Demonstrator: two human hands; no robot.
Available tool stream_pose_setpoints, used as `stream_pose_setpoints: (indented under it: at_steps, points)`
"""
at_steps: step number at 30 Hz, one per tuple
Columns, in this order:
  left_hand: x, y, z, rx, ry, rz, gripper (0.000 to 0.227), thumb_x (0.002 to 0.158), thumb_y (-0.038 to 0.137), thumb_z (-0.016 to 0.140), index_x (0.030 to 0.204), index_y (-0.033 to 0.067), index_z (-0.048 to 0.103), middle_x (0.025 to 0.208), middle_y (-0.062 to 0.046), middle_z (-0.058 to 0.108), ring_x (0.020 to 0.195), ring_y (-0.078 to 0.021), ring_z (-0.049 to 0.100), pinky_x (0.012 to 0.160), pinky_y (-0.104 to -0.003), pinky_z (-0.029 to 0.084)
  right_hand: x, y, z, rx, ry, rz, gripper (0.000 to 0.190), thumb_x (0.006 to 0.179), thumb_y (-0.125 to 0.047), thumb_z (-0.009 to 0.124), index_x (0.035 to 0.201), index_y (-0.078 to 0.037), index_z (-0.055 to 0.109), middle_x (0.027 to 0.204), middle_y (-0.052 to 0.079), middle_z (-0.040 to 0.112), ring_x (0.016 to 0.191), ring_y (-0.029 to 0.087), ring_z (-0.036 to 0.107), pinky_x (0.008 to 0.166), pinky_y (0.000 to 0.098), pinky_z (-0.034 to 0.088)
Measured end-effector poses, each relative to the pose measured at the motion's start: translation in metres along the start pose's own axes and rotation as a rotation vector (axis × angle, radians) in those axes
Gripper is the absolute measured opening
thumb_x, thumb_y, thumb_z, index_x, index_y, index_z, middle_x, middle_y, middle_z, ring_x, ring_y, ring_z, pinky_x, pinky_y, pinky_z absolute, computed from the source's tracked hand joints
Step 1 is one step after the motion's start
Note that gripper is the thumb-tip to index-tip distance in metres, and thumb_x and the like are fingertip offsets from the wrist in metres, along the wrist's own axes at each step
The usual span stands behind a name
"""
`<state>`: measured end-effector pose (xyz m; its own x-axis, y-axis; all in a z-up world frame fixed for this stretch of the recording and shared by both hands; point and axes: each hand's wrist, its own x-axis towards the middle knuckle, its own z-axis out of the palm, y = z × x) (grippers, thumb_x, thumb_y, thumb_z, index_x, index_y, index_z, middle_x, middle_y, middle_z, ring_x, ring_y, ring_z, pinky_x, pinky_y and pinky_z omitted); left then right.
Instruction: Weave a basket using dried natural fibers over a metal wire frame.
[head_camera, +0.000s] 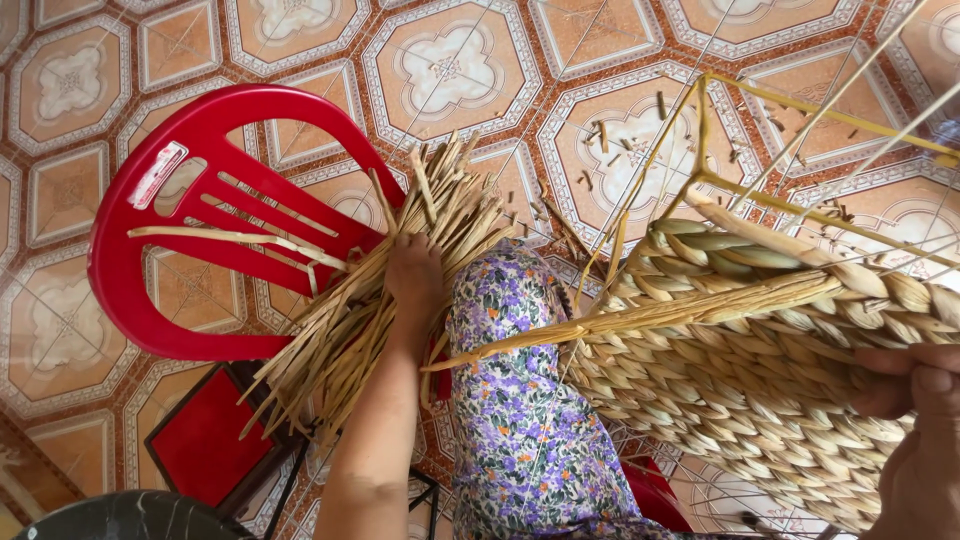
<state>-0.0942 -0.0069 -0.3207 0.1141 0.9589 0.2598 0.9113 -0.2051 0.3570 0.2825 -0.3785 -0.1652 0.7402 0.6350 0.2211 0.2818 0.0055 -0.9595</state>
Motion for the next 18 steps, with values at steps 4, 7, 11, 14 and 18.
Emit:
stream_pose_setpoints:
  at_steps: [4, 7, 11, 14, 18]
  points:
    - [0.004, 0.008, -0.024, -0.099, -0.081, -0.054, 0.019, 0.101, 0.026, 0.066, 0.100, 0.0078, 0.065, 0.105, -0.013, 0.068, 0.097, -0.0310, 0.064, 0.083, -0.045, 0.054, -0.003, -0.017, 0.005, 0.100, -0.008, 0.060, 0.012, 0.122, -0.017, 0.050, 0.118, -0.006, 0.053, 0.106, 0.016, 0.068, 0.075, 0.018, 0.062, 0.075, 0.0293, 0.052]
    - [0.005, 0.013, -0.052, -0.748, -0.290, -0.296, 0.024, 0.107, 0.028, 0.049, 0.104, 0.0059, 0.056, 0.086, -0.004, 0.072, 0.070, -0.0166, 0.069, 0.061, -0.031, 0.060, -0.012, -0.042, 0.023, 0.101, 0.013, 0.079, 0.012, 0.120, -0.011, 0.043, 0.118, -0.004, 0.054, 0.110, 0.019, 0.069, 0.079, 0.020, 0.063, 0.075, 0.0279, 0.049]
    - [-0.003, 0.035, -0.119, -0.769, -0.290, -0.003, 0.026, 0.110, 0.027, 0.044, 0.115, 0.0076, 0.060, 0.075, -0.002, 0.062, 0.058, -0.0101, 0.054, 0.048, -0.027, 0.044, -0.013, -0.099, 0.080, 0.227, -0.071, 0.004, 0.009, 0.117, -0.002, 0.053, 0.117, 0.003, 0.060, 0.107, 0.019, 0.072, 0.077, 0.017, 0.064, 0.066, 0.0254, 0.049]
    - [-0.011, 0.068, -0.177, -0.809, -0.395, 0.116, 0.029, 0.111, 0.029, 0.044, 0.112, 0.0077, 0.064, 0.069, -0.002, 0.059, 0.055, -0.0086, 0.050, 0.047, -0.026, 0.042, -0.004, -0.135, 0.121, 0.295, -0.270, -0.083, 0.019, 0.105, 0.003, 0.060, 0.122, 0.006, 0.066, 0.104, 0.019, 0.075, 0.075, 0.014, 0.069, 0.065, 0.0240, 0.057]
    - [-0.021, 0.093, -0.210, -0.773, -0.500, 0.390, 0.030, 0.105, 0.031, 0.046, 0.104, 0.0088, 0.067, 0.065, 0.000, 0.066, 0.044, -0.0083, 0.053, 0.032, -0.027, 0.042, 0.014, -0.158, 0.151, 0.268, -0.383, 0.024, 0.044, 0.097, 0.000, 0.066, 0.141, 0.002, 0.063, 0.100, 0.015, 0.080, 0.063, 0.010, 0.062, 0.051, 0.0212, 0.053]
